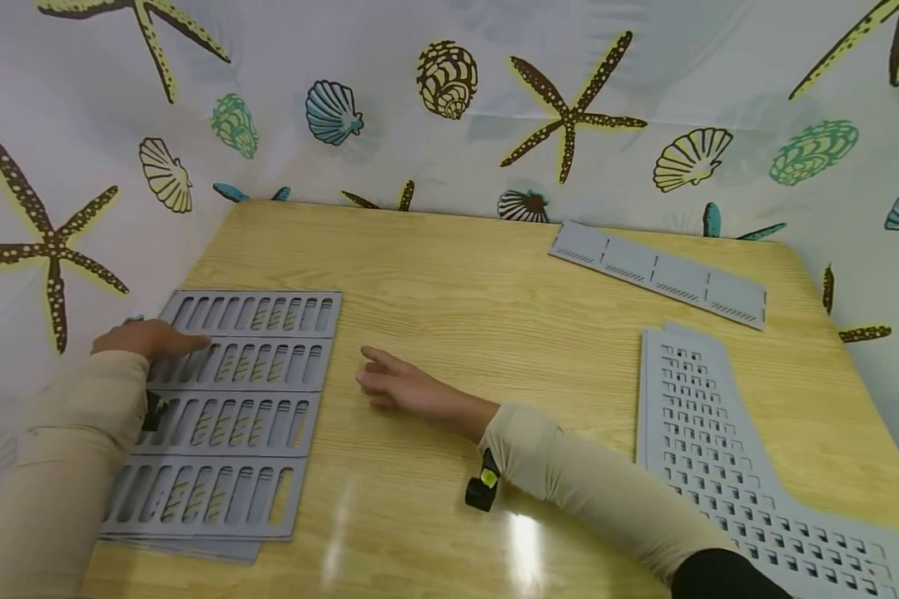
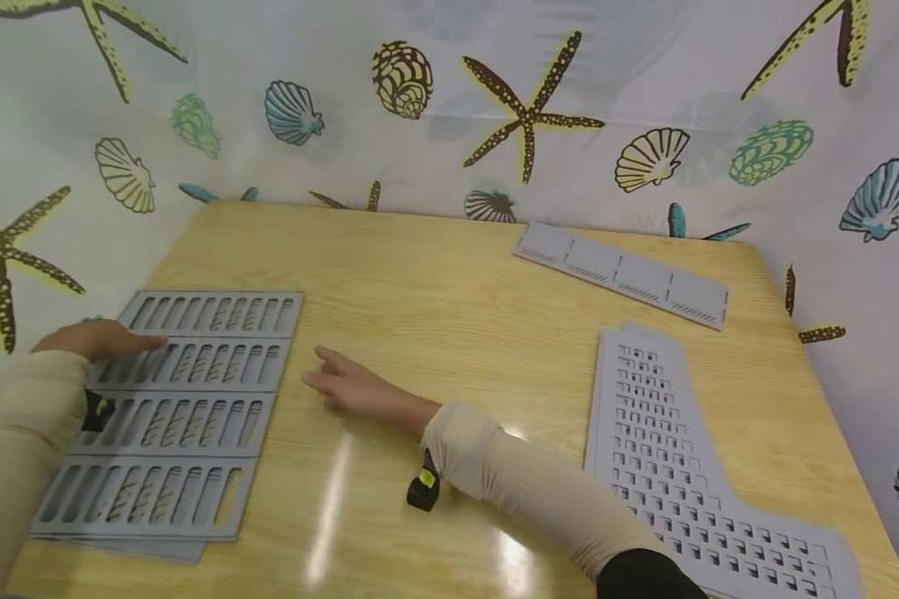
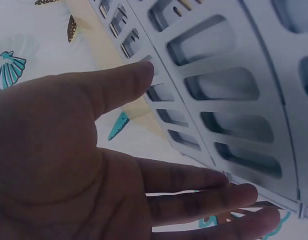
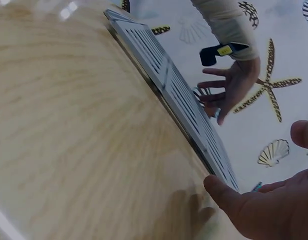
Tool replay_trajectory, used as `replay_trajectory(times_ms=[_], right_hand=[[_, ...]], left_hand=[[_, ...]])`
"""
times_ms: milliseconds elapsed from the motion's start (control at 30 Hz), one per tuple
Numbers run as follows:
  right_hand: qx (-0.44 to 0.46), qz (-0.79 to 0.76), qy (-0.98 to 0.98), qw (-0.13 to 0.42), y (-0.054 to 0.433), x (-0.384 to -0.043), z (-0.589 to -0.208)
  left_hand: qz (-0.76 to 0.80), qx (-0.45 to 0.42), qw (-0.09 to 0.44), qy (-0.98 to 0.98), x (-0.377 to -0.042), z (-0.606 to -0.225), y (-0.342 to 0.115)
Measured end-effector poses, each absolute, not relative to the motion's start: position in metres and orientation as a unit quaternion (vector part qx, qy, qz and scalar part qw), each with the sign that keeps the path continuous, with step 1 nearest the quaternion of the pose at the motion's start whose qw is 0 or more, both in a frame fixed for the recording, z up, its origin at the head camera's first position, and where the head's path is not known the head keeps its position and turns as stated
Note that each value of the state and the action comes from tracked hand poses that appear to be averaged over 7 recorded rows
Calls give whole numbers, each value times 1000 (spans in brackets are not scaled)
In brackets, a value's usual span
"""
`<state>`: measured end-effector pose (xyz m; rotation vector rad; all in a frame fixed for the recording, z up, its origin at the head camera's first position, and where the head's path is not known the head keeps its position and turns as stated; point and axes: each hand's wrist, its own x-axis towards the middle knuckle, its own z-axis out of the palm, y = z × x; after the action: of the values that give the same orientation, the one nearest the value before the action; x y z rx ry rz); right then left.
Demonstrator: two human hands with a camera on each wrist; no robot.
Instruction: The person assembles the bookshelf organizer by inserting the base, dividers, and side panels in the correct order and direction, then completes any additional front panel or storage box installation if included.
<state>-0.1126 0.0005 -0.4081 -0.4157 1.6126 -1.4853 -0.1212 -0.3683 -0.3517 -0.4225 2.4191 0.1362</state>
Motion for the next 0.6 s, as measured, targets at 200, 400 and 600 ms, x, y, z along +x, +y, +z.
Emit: replay_trajectory(times_ms=[200,400,600], right_hand=[[-193,-589,640,455,-22,-102,-415],[-219,-584,625,469,-37,-91,-417],[-232,-578,627,468,-44,-86,-416]], left_hand=[[57,-210,345,913,-122,-354,-365],[80,-271,350,893,-121,-359,-367],[90,-287,361,883,-125,-368,-370]])
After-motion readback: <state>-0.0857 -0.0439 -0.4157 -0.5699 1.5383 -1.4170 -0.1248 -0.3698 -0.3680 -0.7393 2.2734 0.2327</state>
